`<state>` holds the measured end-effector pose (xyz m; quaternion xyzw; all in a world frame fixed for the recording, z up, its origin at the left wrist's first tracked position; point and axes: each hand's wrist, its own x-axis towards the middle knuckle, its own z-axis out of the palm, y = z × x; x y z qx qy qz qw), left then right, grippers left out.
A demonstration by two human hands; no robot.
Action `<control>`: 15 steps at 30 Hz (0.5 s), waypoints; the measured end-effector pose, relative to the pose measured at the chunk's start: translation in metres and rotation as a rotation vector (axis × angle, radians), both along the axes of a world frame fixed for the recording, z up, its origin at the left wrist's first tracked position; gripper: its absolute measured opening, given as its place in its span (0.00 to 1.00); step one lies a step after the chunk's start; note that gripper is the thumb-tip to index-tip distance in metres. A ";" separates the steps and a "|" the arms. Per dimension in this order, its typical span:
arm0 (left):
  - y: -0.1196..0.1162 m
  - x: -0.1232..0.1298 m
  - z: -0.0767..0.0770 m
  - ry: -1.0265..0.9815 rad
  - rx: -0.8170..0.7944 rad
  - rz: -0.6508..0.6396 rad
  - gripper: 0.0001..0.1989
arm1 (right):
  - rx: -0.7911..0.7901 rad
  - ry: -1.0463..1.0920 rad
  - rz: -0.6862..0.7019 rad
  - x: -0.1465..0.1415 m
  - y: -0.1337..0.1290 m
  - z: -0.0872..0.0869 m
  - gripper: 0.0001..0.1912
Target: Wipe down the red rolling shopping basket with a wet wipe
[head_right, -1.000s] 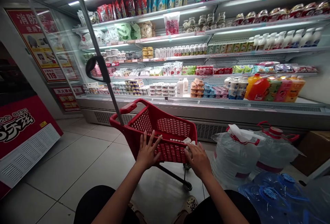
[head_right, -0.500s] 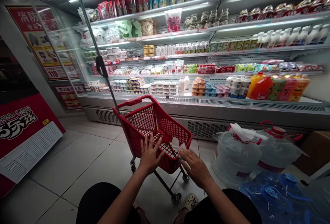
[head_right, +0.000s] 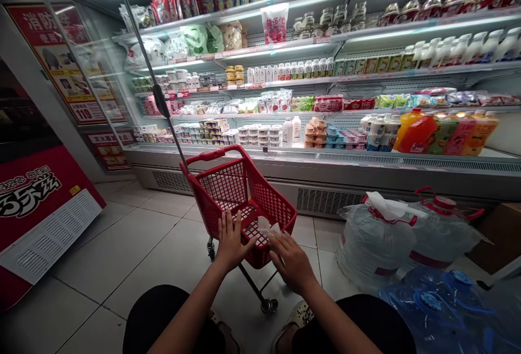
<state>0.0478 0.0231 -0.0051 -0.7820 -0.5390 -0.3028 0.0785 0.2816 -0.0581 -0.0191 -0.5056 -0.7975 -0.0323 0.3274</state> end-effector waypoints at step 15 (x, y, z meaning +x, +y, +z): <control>0.007 -0.038 0.002 0.050 -0.094 -0.076 0.51 | 0.000 -0.095 -0.107 0.069 0.051 -0.004 0.26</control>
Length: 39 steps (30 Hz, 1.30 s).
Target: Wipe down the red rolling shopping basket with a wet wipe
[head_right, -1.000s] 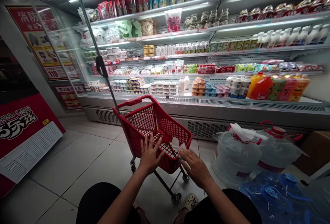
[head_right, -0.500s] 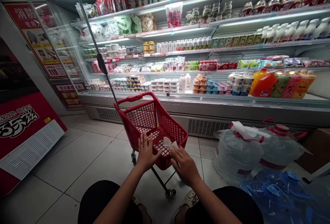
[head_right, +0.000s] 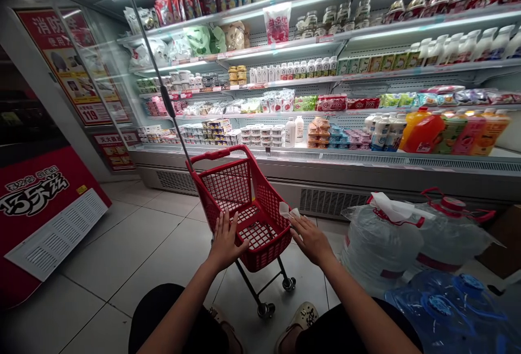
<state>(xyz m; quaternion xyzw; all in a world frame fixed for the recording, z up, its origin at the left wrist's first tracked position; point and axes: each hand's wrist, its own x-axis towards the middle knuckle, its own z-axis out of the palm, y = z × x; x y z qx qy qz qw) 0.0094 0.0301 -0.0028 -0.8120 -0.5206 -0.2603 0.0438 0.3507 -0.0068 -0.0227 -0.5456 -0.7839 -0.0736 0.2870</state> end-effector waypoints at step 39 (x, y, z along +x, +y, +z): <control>-0.041 -0.029 0.026 0.049 0.091 0.024 0.36 | -0.198 -0.044 0.405 -0.024 -0.113 0.042 0.32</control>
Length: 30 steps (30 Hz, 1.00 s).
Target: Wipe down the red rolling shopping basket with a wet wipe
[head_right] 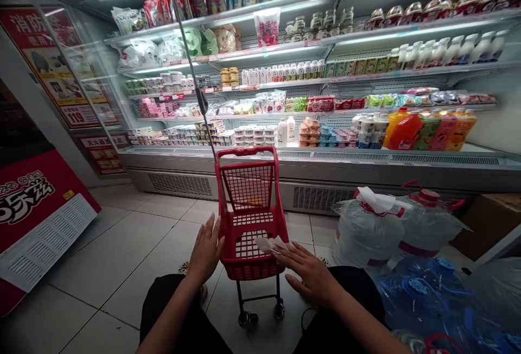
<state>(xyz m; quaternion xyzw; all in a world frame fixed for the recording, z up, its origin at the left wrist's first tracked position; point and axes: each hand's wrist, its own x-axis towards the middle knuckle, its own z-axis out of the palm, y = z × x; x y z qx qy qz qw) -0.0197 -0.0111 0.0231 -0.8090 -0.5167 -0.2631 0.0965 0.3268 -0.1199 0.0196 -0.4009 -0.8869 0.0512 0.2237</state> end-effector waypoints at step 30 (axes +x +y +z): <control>-0.033 0.035 -0.002 0.206 0.044 -0.258 0.37 | 0.009 0.020 0.143 -0.012 0.043 0.012 0.30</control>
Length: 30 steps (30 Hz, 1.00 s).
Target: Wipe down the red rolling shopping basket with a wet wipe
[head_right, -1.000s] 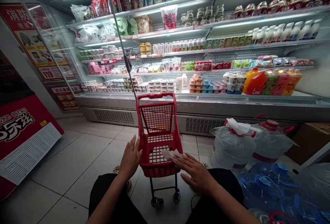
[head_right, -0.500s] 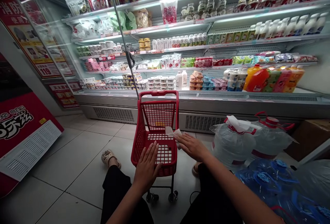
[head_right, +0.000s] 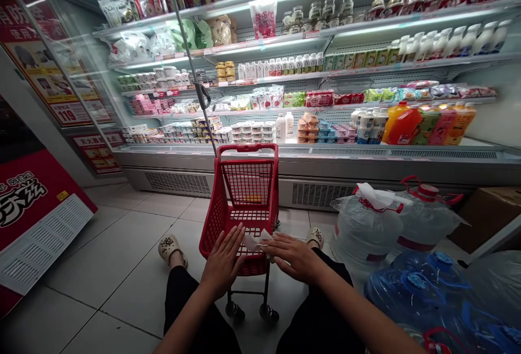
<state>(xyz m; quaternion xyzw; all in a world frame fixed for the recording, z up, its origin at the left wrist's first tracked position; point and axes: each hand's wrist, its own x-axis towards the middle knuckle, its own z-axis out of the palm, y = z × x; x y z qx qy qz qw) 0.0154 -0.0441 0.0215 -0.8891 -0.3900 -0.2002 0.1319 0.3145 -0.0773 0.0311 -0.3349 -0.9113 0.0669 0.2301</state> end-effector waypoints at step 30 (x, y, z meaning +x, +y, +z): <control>-0.003 0.032 -0.016 0.031 0.095 -0.028 0.38 | -0.004 0.086 -0.368 0.013 0.055 -0.006 0.26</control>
